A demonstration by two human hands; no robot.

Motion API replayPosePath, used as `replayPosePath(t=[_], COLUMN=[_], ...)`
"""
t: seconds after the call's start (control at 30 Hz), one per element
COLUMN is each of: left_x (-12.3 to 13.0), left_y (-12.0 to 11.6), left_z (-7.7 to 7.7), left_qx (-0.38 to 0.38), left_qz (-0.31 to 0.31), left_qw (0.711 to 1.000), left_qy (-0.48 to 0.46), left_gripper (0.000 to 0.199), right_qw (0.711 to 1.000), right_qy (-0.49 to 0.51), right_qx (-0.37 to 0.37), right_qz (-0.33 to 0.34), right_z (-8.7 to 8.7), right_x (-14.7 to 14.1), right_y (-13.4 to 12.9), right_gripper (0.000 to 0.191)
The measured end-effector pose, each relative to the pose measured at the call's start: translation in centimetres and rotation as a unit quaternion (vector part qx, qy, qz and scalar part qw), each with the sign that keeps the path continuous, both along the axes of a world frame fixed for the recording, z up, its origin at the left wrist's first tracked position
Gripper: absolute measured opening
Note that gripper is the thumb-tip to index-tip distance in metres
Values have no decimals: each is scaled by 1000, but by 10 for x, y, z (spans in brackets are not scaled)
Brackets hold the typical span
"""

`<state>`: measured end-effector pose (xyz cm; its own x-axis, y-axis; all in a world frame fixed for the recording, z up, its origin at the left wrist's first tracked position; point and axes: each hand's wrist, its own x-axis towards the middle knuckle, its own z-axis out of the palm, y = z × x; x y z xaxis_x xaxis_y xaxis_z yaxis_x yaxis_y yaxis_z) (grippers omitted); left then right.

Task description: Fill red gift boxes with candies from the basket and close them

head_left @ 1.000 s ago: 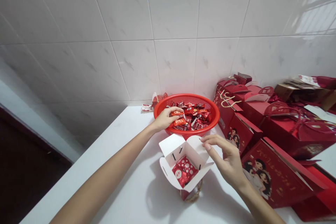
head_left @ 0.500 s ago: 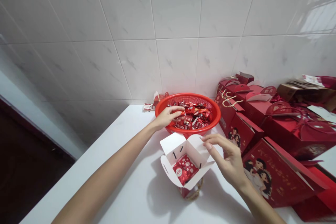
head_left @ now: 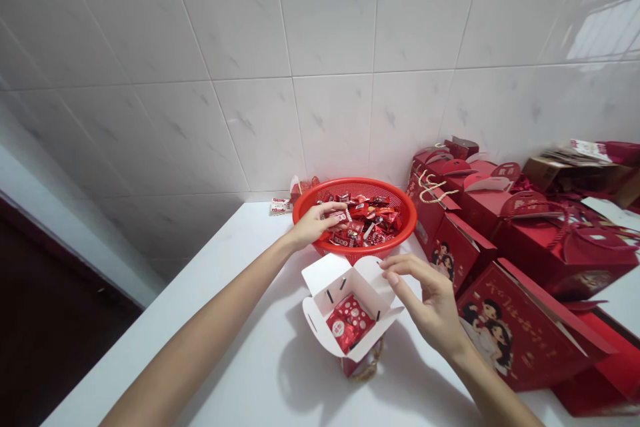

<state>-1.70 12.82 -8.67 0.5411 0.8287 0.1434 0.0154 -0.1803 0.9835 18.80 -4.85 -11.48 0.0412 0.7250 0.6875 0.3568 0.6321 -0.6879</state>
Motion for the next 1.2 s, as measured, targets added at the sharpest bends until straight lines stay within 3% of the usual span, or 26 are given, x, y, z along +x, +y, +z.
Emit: replayPosePath(t=[0.33,0.43,0.57,0.7,0.9,1.2], left_x=[2,2,1,0,0,0], left_y=[-3,-4,-3,0,0,0], left_z=[1,2,1,-1,-1,1], left_qx=[13,18,18,26,21,27], left_qz=[-6,-5,0,-1,-2,-1], left_qw=[1000,1000,1000,1000,1000,1000], left_qy=[-23,-21,-4,2,-2,-5], left_gripper=[26,32,35,32,30,37], right_qw=[1000,999,985,956,943,950], right_qy=[-11,-46,-117,-189,-159,-232], right_qx=[10,-17,-111,-174,-210,-123], right_qz=[-4,-4,66,143,204,171], right_z=[0,1,5,12,16,10], right_x=[0,2,10,14,11,14], right_y=[1,1,-1,-6,-8,-10], right_gripper=[13,10,18,44,52,68])
